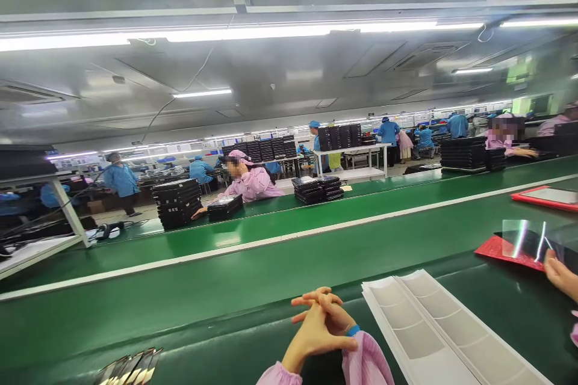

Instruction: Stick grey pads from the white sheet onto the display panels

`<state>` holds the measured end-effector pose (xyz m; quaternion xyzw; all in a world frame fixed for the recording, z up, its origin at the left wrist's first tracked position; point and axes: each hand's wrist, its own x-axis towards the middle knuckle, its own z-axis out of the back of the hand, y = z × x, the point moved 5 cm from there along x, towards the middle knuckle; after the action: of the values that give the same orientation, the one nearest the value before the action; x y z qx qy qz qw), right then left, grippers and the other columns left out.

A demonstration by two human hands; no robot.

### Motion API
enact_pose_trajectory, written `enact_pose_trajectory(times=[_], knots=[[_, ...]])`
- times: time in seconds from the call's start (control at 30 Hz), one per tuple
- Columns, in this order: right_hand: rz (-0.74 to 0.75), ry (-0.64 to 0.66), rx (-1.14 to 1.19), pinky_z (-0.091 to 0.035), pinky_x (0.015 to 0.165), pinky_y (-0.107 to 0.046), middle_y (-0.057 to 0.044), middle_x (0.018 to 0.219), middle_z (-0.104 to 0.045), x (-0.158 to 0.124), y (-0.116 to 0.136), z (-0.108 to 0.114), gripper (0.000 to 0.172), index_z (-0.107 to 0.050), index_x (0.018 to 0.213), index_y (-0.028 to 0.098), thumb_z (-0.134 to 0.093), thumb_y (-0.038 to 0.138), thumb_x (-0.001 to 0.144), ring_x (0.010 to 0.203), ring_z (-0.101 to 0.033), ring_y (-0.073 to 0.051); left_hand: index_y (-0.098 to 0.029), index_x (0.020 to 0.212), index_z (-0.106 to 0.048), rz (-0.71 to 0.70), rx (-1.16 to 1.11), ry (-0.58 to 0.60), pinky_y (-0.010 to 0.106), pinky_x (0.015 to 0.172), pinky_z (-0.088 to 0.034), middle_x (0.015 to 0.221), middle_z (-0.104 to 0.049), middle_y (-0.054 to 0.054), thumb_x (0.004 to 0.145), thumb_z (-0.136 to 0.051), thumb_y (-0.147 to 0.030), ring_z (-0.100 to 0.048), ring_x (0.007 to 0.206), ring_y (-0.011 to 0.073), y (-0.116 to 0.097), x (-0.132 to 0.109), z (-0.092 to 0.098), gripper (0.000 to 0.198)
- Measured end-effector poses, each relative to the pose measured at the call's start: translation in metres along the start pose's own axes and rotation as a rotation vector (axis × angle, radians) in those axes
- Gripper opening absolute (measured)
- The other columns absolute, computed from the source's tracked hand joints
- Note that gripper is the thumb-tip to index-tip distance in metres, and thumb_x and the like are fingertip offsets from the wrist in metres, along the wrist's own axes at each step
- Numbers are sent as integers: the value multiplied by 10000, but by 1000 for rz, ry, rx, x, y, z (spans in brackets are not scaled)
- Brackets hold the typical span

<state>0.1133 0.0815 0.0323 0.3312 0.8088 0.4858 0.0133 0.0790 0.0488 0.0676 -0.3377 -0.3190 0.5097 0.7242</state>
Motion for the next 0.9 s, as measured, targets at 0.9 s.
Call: enact_pose_trajectory(times=[0.9], knots=[[-158, -180, -108, -365, 923, -478, -153, 1210, -550, 13, -15, 5, 587, -557, 1146, 181, -687, 471, 652, 923, -638, -275, -249, 1402, -142, 104, 45, 86, 450, 1081, -218, 1465, -156, 118, 416, -797, -515, -163, 1332, 341, 50, 6, 3, 1214]])
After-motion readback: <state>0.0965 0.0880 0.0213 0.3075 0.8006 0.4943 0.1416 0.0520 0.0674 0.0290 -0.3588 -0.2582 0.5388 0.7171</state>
